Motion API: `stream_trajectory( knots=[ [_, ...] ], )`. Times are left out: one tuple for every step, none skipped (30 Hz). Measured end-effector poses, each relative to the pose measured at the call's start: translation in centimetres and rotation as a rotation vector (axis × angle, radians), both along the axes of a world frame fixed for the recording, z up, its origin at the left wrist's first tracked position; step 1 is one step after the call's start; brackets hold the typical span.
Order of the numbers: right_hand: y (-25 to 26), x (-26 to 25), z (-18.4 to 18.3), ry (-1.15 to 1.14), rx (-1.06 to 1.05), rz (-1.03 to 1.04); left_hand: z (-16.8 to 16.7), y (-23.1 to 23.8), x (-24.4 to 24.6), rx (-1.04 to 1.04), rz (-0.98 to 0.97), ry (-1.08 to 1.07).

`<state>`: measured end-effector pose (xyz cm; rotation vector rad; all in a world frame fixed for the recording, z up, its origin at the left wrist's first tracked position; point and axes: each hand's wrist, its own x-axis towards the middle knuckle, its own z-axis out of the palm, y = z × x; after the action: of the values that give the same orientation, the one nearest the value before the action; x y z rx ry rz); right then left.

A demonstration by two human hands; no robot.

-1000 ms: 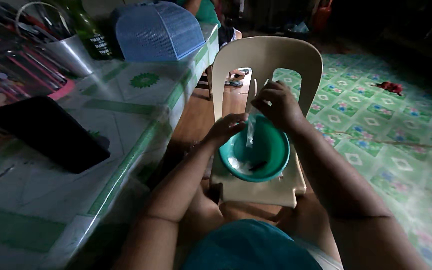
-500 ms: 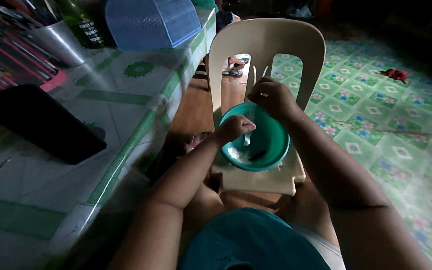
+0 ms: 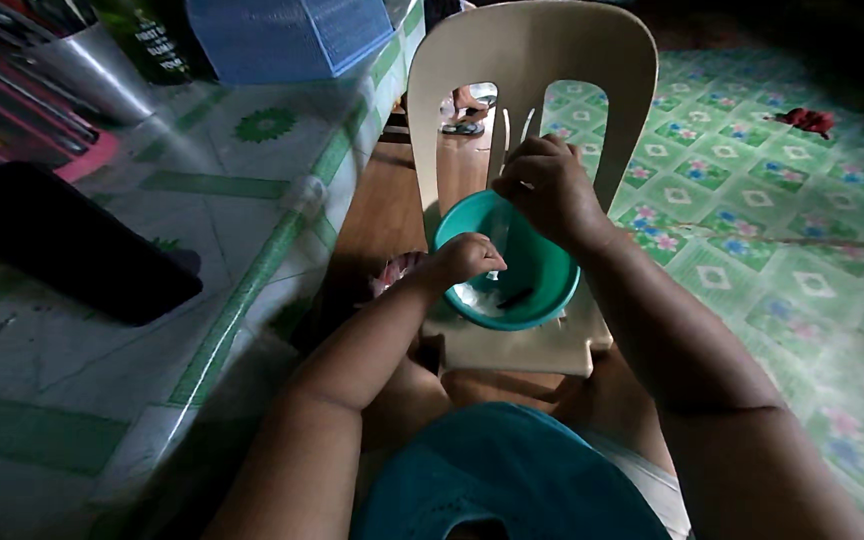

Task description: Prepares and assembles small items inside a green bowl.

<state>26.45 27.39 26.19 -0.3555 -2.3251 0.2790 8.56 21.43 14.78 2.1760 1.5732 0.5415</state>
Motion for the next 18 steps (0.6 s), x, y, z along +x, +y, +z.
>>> stream_trajectory(
  knots=[
    [-0.1, 0.1, -0.1, 0.014, 0.010, -0.008, -0.1, 0.1, 0.0, -0.007, -0.004, 0.011],
    [-0.1, 0.3, -0.3, 0.038, 0.011, -0.021, -0.2, 0.3, 0.0, 0.021, -0.006, 0.022],
    [-0.2, 0.9, -0.5, 0.079, 0.000, -0.043, -0.4, 0.4, -0.1, 0.091, -0.009, 0.031],
    [-0.2, 1.7, -0.9, 0.136, -0.017, -0.082, -0.7, 0.5, -0.3, 0.193, -0.003, 0.039],
    [0.0, 2.7, -1.5, 0.204, -0.044, -0.144, -0.7, 0.5, -0.3, 0.322, 0.030, 0.045],
    [0.3, 3.9, -2.5, 0.274, -0.076, -0.235, 0.0, 0.2, -0.2, 0.365, 0.107, 0.040],
    [0.9, 4.8, -3.8, 0.320, -0.110, -0.350, 0.7, -0.1, -0.2, 0.415, 0.194, -0.008],
    [1.5, 5.6, -5.4, 0.302, -0.178, -0.452, 1.1, -0.2, 0.0, 0.529, 0.279, -0.077],
    [2.0, 6.0, -7.2, 0.227, -0.276, -0.524, 1.6, -0.3, 0.2, 0.679, 0.353, -0.133],
    [1.9, 5.7, -8.9, 0.126, -0.421, -0.549, 2.1, -0.5, 0.5, 0.801, 0.397, -0.179],
    [1.4, 4.8, -10.5, 0.055, -0.604, -0.521, 2.7, -0.7, 0.9, 0.894, 0.402, -0.217],
    [0.7, 3.4, -12.0, 0.024, -0.791, -0.462, 3.2, -1.1, 1.7, 0.937, 0.374, -0.253],
    [0.1, 2.1, -13.3, 0.016, -0.939, -0.388, 3.5, -1.6, 2.6, 0.930, 0.325, -0.295],
    [-0.5, 0.9, -14.1, 0.014, -1.040, -0.313, 3.6, -2.0, 3.6, 0.888, 0.263, -0.349],
    [-0.9, 0.1, -14.4, 0.013, -1.078, -0.257, 3.4, -2.5, 4.5, 0.813, 0.216, -0.407],
    [-0.8, -0.4, -14.6, 0.016, -1.061, -0.221, 3.1, -3.1, 5.4, 0.699, 0.201, -0.467],
    [-0.3, -0.4, -14.3, 0.012, -1.009, -0.198, 2.6, -3.8, 6.0, 0.559, 0.219, -0.526],
    [0.7, -0.4, -14.0, 0.030, -0.953, -0.198, 2.0, -4.4, 6.2, 0.405, 0.258, -0.575]
  ],
)
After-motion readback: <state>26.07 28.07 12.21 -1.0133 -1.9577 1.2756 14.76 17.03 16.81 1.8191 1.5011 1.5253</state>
